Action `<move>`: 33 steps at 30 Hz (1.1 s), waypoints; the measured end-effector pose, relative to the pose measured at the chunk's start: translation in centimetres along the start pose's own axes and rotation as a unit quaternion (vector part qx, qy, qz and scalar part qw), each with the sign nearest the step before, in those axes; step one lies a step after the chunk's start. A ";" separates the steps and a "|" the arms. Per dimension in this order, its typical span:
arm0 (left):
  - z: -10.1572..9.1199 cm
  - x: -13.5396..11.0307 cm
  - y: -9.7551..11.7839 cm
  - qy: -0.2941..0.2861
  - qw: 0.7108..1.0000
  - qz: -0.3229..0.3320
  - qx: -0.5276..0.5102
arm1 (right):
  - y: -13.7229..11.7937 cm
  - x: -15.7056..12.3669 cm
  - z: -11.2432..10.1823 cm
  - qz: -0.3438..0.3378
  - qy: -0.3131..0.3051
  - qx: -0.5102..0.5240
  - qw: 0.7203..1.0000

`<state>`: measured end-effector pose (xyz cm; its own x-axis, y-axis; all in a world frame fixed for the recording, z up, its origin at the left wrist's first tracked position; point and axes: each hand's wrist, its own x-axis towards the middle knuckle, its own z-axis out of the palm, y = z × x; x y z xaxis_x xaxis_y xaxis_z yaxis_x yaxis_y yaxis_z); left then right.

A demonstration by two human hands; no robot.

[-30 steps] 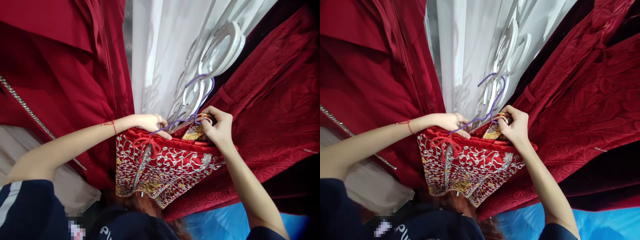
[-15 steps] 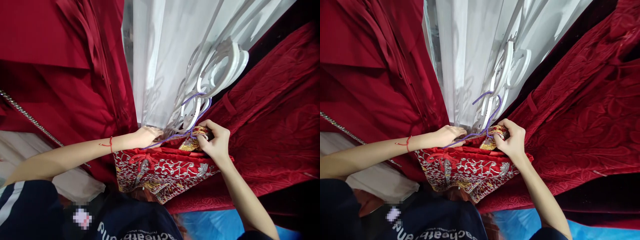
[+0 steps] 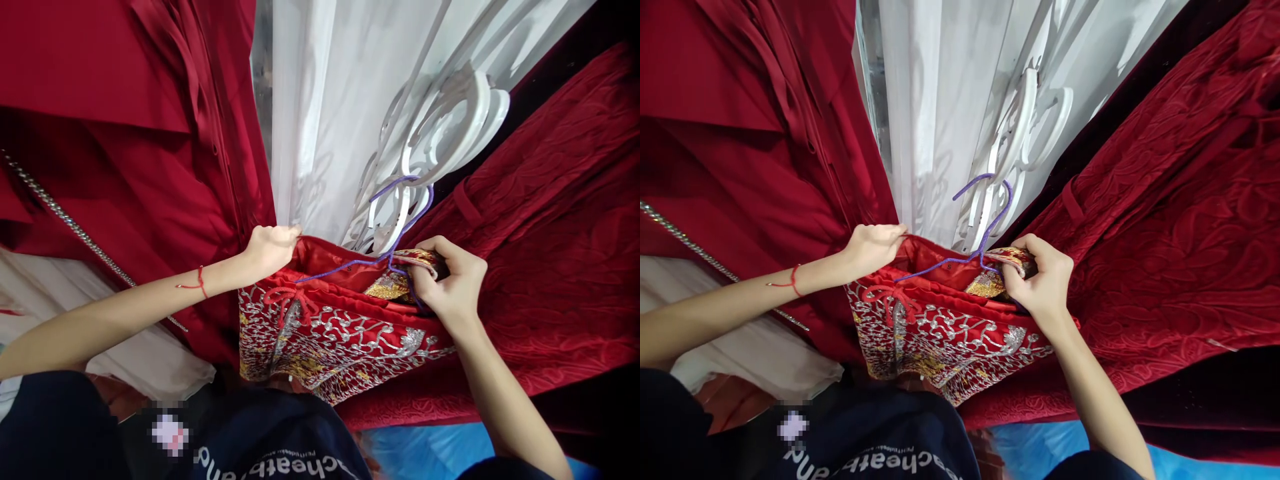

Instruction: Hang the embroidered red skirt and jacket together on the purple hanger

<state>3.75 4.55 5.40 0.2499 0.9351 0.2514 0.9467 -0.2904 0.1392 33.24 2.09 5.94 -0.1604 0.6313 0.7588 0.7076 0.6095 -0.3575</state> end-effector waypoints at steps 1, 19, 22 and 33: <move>-0.3 -0.1 -0.2 0.025 1.000 -0.005 0.017 | 0.0 -0.1 0.0 0.005 0.007 0.002 1.000; -3.2 -7.7 -3.9 0.218 0.961 0.041 0.166 | -0.3 -0.8 0.6 -0.007 0.058 -0.051 0.997; -2.9 -9.2 -3.4 0.235 0.959 0.032 0.153 | 0.1 -0.9 0.9 -0.007 0.055 -0.036 0.998; 5.9 -12.1 -3.6 0.488 0.870 -0.038 -0.065 | 1.0 -1.8 2.3 0.000 0.116 0.018 0.993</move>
<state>-1.52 -4.51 -3.82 -0.1639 0.3542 0.9207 0.9061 -0.3149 0.2824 32.62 2.70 2.97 0.0058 0.5056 0.8627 0.6818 0.6291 -0.3733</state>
